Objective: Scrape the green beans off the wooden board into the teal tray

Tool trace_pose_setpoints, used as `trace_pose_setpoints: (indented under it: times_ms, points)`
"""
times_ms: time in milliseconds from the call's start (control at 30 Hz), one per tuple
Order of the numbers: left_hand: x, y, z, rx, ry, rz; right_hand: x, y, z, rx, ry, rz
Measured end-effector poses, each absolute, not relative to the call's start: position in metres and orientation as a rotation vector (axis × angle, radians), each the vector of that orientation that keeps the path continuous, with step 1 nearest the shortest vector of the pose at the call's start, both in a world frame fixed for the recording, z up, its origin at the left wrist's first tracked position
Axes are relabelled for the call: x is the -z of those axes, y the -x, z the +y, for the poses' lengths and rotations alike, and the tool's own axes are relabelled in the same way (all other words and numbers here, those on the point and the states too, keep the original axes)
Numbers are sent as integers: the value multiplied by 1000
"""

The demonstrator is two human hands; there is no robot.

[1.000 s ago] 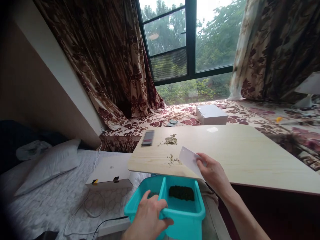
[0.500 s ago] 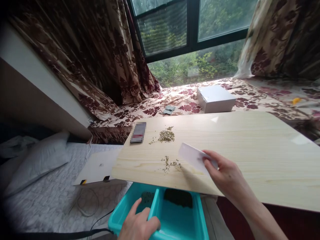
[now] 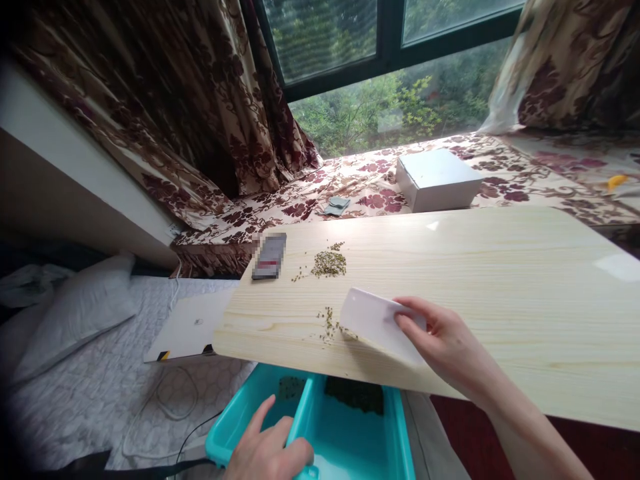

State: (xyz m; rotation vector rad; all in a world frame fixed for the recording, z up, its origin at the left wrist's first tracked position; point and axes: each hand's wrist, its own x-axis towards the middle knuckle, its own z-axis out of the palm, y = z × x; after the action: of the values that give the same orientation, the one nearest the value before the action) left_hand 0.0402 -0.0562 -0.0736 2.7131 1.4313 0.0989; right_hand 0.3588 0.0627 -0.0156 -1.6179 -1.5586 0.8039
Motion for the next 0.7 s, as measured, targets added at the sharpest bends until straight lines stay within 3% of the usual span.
trace_pose_setpoints:
  times_ms: [200,700]
  points:
    - [71,-40,-56,-80,-2608,1404,19,-365,67,-708,1696,-1520]
    - [63,-40,-53,-31,-2414,1344,17,-368,52,-857,1615,-1547]
